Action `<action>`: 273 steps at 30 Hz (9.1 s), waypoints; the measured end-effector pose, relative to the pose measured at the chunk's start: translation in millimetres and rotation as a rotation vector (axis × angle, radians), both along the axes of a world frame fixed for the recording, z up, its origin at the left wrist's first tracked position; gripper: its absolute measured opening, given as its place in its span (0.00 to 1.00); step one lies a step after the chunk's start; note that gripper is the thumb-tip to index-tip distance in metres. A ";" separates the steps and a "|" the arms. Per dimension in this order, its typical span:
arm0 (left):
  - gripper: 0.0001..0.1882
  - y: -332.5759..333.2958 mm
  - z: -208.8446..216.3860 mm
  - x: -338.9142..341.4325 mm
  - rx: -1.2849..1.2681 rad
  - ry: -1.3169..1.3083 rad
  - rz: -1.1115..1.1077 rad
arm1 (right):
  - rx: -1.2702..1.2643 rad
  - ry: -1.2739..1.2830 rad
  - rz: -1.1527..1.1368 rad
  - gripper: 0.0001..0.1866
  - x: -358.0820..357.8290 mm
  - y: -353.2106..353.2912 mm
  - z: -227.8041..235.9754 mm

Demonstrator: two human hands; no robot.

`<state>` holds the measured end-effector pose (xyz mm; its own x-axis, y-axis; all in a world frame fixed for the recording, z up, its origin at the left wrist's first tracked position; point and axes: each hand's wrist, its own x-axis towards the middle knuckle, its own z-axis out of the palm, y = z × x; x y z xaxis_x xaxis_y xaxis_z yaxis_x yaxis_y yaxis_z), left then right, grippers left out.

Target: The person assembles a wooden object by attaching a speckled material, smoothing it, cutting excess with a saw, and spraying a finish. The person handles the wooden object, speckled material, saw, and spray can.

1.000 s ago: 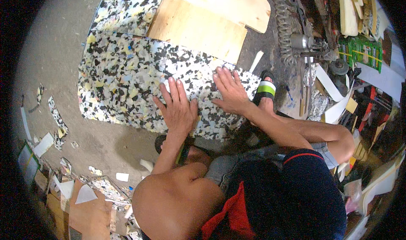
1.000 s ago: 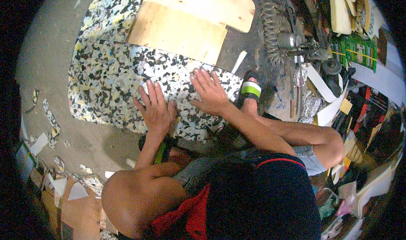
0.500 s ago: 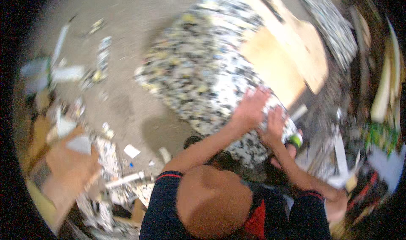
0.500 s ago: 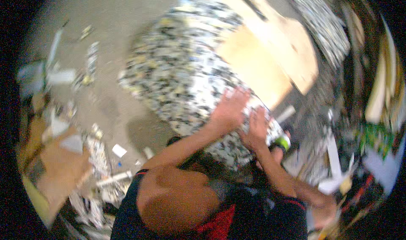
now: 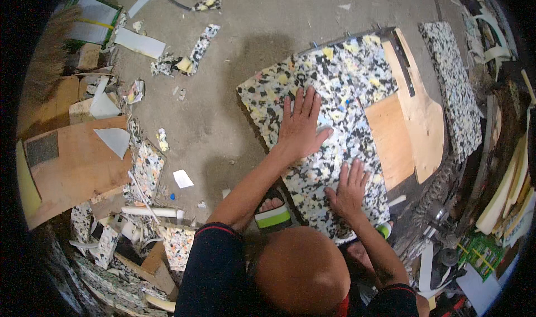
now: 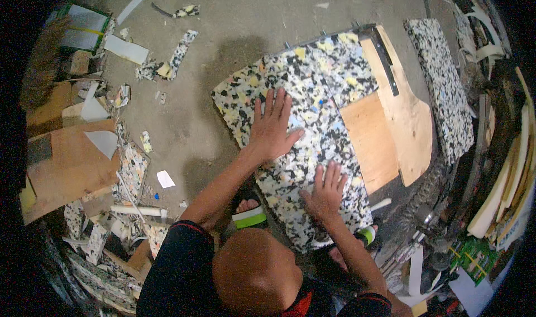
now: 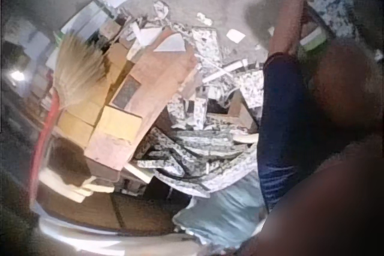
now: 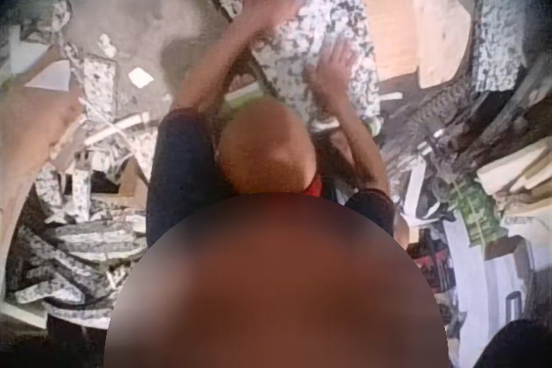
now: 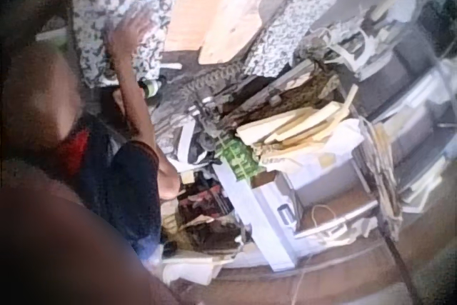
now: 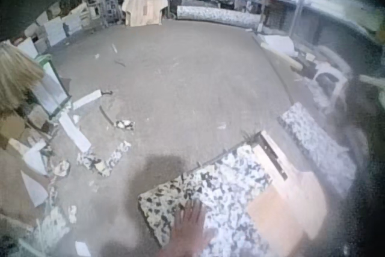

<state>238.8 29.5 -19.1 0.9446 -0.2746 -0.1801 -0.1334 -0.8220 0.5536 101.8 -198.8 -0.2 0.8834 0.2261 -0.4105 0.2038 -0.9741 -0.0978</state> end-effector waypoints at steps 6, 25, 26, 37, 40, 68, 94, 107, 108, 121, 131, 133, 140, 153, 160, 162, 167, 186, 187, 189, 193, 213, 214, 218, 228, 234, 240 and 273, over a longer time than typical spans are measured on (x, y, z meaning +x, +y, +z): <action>0.47 16.0 -12.5 30.4 0.165 -0.084 0.066 | 0.093 -0.106 0.180 0.48 48.7 26.3 -4.8; 0.23 97.2 -19.9 96.2 0.038 -0.070 0.426 | 0.213 -0.291 0.411 0.50 216.2 129.7 -11.1; 0.23 95.7 -18.3 98.3 0.047 -0.116 0.424 | 0.161 -0.298 0.422 0.51 217.7 130.3 -11.1; 0.31 96.7 -35.9 65.0 0.266 -0.228 0.583 | 0.150 -0.023 0.368 0.44 155.4 81.7 8.1; 0.35 83.0 -48.3 71.2 0.294 -0.326 0.600 | 0.279 -0.082 0.326 0.46 147.0 79.0 -13.8; 0.30 40.6 130.8 -413.3 0.064 -0.123 1.307 | 0.113 -0.243 0.259 0.41 -102.3 -113.3 2.1; 0.22 -55.6 381.1 -505.6 0.136 -0.679 1.412 | -0.122 -0.543 0.479 0.28 46.7 -237.2 17.4; 0.17 -54.1 378.9 -497.3 0.180 -0.666 1.432 | -0.250 -0.603 0.593 0.28 49.1 -228.2 4.1; 0.16 -55.1 377.2 -498.3 0.173 -0.697 1.416 | -0.236 -0.611 0.613 0.28 48.9 -228.2 8.4; 0.10 -58.0 373.7 -501.5 -0.004 -0.883 1.284 | -0.004 -0.541 0.895 0.07 111.5 -155.7 276.5; 0.13 -49.4 378.0 -516.5 0.129 -0.839 1.305 | 0.138 -0.585 0.867 0.10 150.7 -169.3 397.7; 0.18 -49.1 385.5 -510.5 0.112 -0.798 1.295 | 0.216 -0.571 0.780 0.10 161.7 -181.1 403.6; 0.43 -71.6 466.9 -429.9 0.251 -0.944 0.655 | -0.010 -0.653 0.740 0.06 176.4 -156.8 421.0; 0.36 -121.9 529.1 -179.1 0.403 -0.650 0.298 | 1.031 -0.483 0.102 0.26 49.5 -124.0 406.1; 0.42 -108.2 532.3 -175.5 0.394 -0.515 0.312 | 1.014 -0.628 0.253 0.14 43.1 -99.9 408.4; 0.42 -103.5 532.1 -178.0 0.369 -0.532 0.311 | 1.097 -0.687 0.195 0.11 47.6 -109.4 417.4; 0.42 -93.5 531.4 -176.4 0.418 -0.508 0.341 | 1.216 -0.559 -0.138 0.14 53.9 -170.7 430.1; 0.32 -99.3 520.3 -190.6 0.332 -0.620 0.281 | 0.247 -0.888 0.491 0.12 126.9 -154.2 376.9; 0.32 -101.7 520.1 -196.3 0.324 -0.635 0.283 | 0.245 -0.868 0.510 0.12 126.3 -155.1 376.2; 0.31 -109.1 521.1 -204.1 0.311 -0.649 0.252 | 0.188 -0.851 0.503 0.12 121.9 -160.9 374.9; 0.32 -117.2 529.2 -222.3 0.376 -0.600 0.301 | 0.133 -0.848 0.494 0.11 109.0 -170.3 381.0; 0.44 -74.5 539.0 -199.2 0.399 -0.653 0.368 | 0.803 -0.981 -0.045 0.16 -61.9 -360.8 420.3; 0.45 -69.4 535.9 -194.4 0.407 -0.647 0.369 | 0.772 -0.973 -0.141 0.15 -78.1 -390.0 407.3; 0.48 -29.7 518.4 -165.6 0.459 -0.641 0.295 | 0.817 -0.733 -0.845 0.13 -160.3 -477.5 311.3; 0.41 112.9 509.9 -59.2 0.470 -0.413 0.144 | 0.166 -0.397 -1.132 0.12 -421.3 -506.5 81.8; 0.38 124.6 501.9 -66.5 0.289 -0.445 0.153 | 0.126 -0.443 -1.247 0.11 -486.4 -504.3 11.1; 0.39 116.6 504.6 -80.3 0.360 -0.407 0.159 | -0.105 0.114 -1.506 0.20 -496.7 -511.6 -21.8; 0.43 44.5 506.7 -143.2 0.288 -0.446 0.259 | -0.080 -0.383 -1.380 0.20 -146.2 -716.3 210.1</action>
<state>95.6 74.0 487.6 0.9758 -0.0240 0.2172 -0.0771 -0.9678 0.2395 -44.4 -915.1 209.9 0.4301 -0.8999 -0.0721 -0.8916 -0.4109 -0.1905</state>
